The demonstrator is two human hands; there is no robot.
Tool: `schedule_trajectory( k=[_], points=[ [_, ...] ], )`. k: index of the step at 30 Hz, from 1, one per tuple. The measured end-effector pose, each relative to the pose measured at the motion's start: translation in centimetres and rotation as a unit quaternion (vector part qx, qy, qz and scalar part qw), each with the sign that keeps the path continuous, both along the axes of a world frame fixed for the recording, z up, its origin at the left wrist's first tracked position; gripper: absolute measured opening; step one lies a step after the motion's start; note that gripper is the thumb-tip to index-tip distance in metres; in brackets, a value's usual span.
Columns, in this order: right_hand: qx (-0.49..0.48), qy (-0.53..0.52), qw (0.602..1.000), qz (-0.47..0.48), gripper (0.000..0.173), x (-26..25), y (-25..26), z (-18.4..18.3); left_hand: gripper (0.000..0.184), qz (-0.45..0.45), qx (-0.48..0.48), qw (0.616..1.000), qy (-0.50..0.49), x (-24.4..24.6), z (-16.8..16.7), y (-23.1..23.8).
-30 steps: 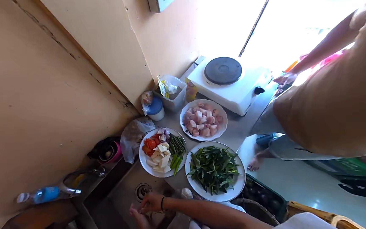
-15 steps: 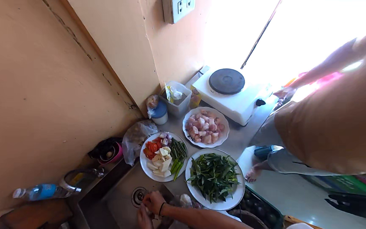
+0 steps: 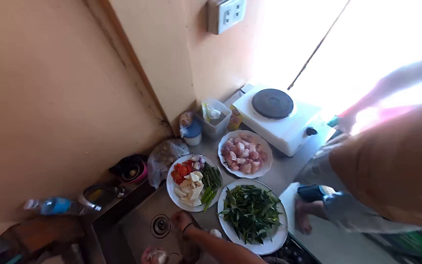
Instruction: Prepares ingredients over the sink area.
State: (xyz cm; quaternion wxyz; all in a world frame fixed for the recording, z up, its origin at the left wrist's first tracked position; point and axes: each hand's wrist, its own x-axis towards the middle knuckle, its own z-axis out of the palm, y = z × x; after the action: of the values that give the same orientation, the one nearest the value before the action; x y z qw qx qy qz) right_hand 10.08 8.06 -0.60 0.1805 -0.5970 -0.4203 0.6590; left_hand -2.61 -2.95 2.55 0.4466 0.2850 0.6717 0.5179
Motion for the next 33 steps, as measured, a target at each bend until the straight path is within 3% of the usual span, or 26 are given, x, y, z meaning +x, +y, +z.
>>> schedule_trajectory(
  k=[3, 5, 9, 11, 16, 19, 22, 26, 31, 33],
  points=[
    [0.017, -0.071, 0.985, 0.157, 0.034, -0.4, 0.5, 1.2, 0.035, 0.051, -0.041, 0.984, -0.165, 1.2, 3.9, 0.8],
    [0.047, -0.092, 0.962, 0.254, 0.035, -2.3, -0.1, 2.2, 0.033, 0.073, -0.037, 0.965, -0.248, 1.1, 4.8, 1.7],
    [0.057, -0.103, 0.95, 0.291, 0.053, -2.6, 0.1, 2.0, 0.036, 0.088, -0.001, 0.934, -0.347, -0.6, 4.5, 1.8],
    [0.066, -0.126, 0.953, 0.266, 0.048, -2.0, 0.1, 2.1, 0.043, 0.129, -0.032, 0.924, -0.358, -0.8, 4.7, 1.8],
    [0.083, -0.184, 0.937, 0.285, 0.033, -1.2, -0.2, 3.4, 0.05, 0.172, -0.085, 0.921, -0.338, -0.4, 2.9, 2.3],
    [0.066, -0.163, 0.924, 0.34, 0.054, -1.1, -0.4, 3.9, 0.045, 0.209, -0.089, 0.908, -0.351, -0.3, 2.1, 2.5],
    [0.148, -0.069, 0.951, 0.262, 0.042, -1.2, -1.5, 4.2, 0.045, 0.232, -0.1, 0.9, -0.356, 0.0, 1.9, 2.9],
    [0.155, -0.056, 0.947, 0.274, 0.053, -1.7, -2.2, 4.1, 0.042, 0.208, -0.137, 0.911, -0.33, 1.3, 2.0, 3.5],
    [0.328, -0.098, 0.88, 0.329, 0.045, -1.3, -2.6, 3.4, 0.059, 0.116, -0.184, 0.967, -0.135, 1.8, 2.2, 4.4],
    [0.345, -0.067, 0.894, 0.279, 0.04, -1.4, -3.1, 3.4, 0.053, 0.094, -0.161, 0.982, -0.045, 2.2, 1.7, 4.4]
  ],
)
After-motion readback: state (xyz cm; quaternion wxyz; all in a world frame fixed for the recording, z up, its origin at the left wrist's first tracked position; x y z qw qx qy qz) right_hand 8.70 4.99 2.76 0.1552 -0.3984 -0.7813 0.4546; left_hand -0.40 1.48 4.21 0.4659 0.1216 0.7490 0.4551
